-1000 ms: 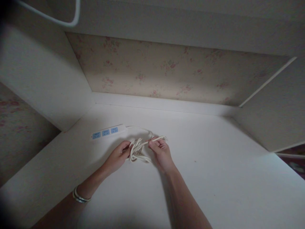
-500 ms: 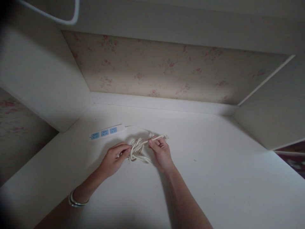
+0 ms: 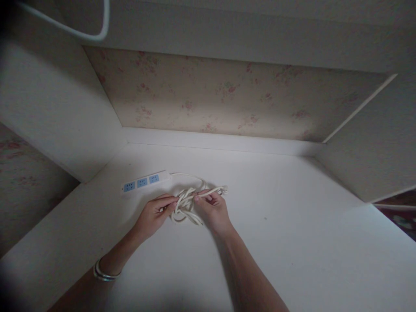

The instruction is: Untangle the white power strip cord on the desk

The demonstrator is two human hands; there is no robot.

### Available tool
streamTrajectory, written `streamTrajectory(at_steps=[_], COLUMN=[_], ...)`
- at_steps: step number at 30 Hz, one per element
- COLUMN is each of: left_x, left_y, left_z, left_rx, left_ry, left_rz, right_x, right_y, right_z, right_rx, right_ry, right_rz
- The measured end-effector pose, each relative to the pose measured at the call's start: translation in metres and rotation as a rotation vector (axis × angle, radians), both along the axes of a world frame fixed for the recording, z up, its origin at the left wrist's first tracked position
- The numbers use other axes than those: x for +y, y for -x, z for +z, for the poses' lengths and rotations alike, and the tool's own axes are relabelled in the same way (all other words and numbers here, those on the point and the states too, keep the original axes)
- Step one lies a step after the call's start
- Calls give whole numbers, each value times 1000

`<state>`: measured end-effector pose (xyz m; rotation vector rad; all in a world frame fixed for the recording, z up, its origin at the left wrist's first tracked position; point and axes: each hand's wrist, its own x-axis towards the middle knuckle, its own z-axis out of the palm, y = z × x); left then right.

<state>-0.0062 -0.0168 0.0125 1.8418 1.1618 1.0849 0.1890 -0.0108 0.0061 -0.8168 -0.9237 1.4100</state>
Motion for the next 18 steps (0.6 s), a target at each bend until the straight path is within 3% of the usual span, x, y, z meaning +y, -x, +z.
streamTrajectory(at_steps=[8, 18], left_x=[-1, 2], left_y=[-7, -9], left_z=[5, -3], left_rx=[-22, -137], left_ry=[12, 136], left_rz=[7, 74], right_x=[-3, 6], right_y=[12, -1], right_z=[-1, 5], right_rx=[-140, 479], right_ry=[-31, 311], right_rz=[211, 130])
